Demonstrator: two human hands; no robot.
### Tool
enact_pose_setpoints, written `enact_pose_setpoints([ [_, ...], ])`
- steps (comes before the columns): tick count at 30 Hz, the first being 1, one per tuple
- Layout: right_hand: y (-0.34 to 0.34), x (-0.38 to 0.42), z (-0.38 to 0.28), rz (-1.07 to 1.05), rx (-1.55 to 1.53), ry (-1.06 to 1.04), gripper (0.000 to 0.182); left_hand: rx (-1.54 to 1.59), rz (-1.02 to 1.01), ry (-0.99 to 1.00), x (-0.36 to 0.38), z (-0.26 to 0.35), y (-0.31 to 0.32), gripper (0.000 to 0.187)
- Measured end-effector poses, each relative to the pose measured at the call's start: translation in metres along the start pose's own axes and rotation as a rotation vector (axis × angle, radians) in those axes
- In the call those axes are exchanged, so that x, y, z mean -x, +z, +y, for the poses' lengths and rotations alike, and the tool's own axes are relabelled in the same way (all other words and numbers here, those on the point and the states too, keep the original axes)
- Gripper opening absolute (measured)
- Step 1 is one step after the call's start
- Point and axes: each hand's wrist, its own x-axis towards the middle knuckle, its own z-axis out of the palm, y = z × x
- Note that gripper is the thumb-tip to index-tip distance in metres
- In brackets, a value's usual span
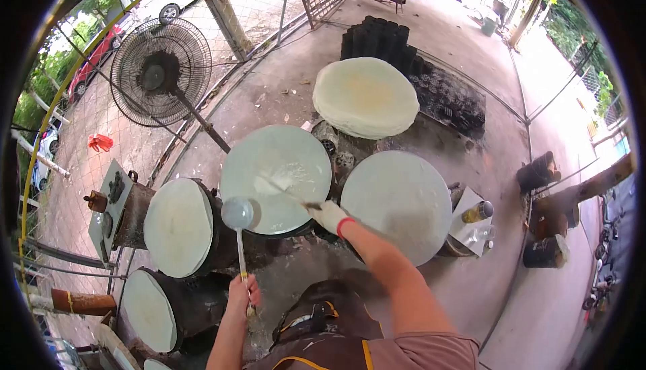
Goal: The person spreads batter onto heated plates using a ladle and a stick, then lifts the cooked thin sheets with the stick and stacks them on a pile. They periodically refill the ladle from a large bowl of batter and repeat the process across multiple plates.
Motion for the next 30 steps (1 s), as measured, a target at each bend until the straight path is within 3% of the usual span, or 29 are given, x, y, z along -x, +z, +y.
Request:
enact_pose_setpoints([
  [2,-0.008,0.047,-0.021,-0.154,-0.334,0.329,0.033,-0.112,0.031,0.073,-0.016,0.005,0.009,0.011],
  [5,0.031,0.091,-0.015,0.307,-0.769,0.367,0.033,-0.262,0.117,0.137,-0.038,0.005,0.026,0.012],
  [8,0.098,0.099,-0.007,0.273,-0.811,0.480,0.030,-0.285,0.170,0.176,-0.063,-0.015,0.048,0.013],
  [11,0.120,0.094,-0.027,0.155,-0.637,0.448,0.031,-0.160,0.225,0.107,-0.064,-0.015,0.075,0.013],
  [14,0.087,0.101,-0.054,0.148,-0.832,0.422,0.030,0.418,-0.201,-0.105,-0.047,0.020,0.033,0.016],
  [16,0.054,0.113,-0.079,0.189,-0.842,0.357,0.031,0.534,-0.495,-0.006,0.001,0.031,0.008,0.023],
  [18,0.045,0.095,-0.065,0.381,-0.743,0.363,0.032,0.402,-0.388,0.043,0.041,0.031,0.004,0.020],
  [21,0.063,0.051,-0.007,0.411,-0.323,0.245,0.034,0.431,-0.333,0.033,0.051,0.032,0.012,0.024],
  [22,0.060,0.064,-0.042,0.338,-0.113,0.140,0.037,0.477,-0.333,0.012,0.051,0.033,0.015,0.026],
  [23,0.061,0.065,-0.045,0.135,0.131,0.089,0.037,0.659,-0.458,-0.048,0.045,0.029,0.011,0.025],
  [24,0.061,0.065,-0.046,-0.071,0.373,0.031,0.038,0.758,-0.451,-0.105,0.050,0.028,0.011,0.024],
  [26,0.054,0.075,-0.060,-0.069,0.018,0.016,0.037,0.969,-0.427,-0.191,0.064,0.025,0.010,0.024],
  [28,0.054,0.063,-0.015,0.109,-0.141,0.160,0.034,1.075,-0.431,-0.222,0.072,0.000,-0.017,0.024],
  [29,0.052,0.072,-0.039,0.338,-0.146,0.036,0.034,1.078,-0.376,-0.212,0.083,-0.006,-0.021,0.024],
  [30,0.051,0.066,-0.022,0.368,-0.380,0.067,0.032,1.081,-0.330,-0.212,0.093,-0.011,-0.028,0.024],
])
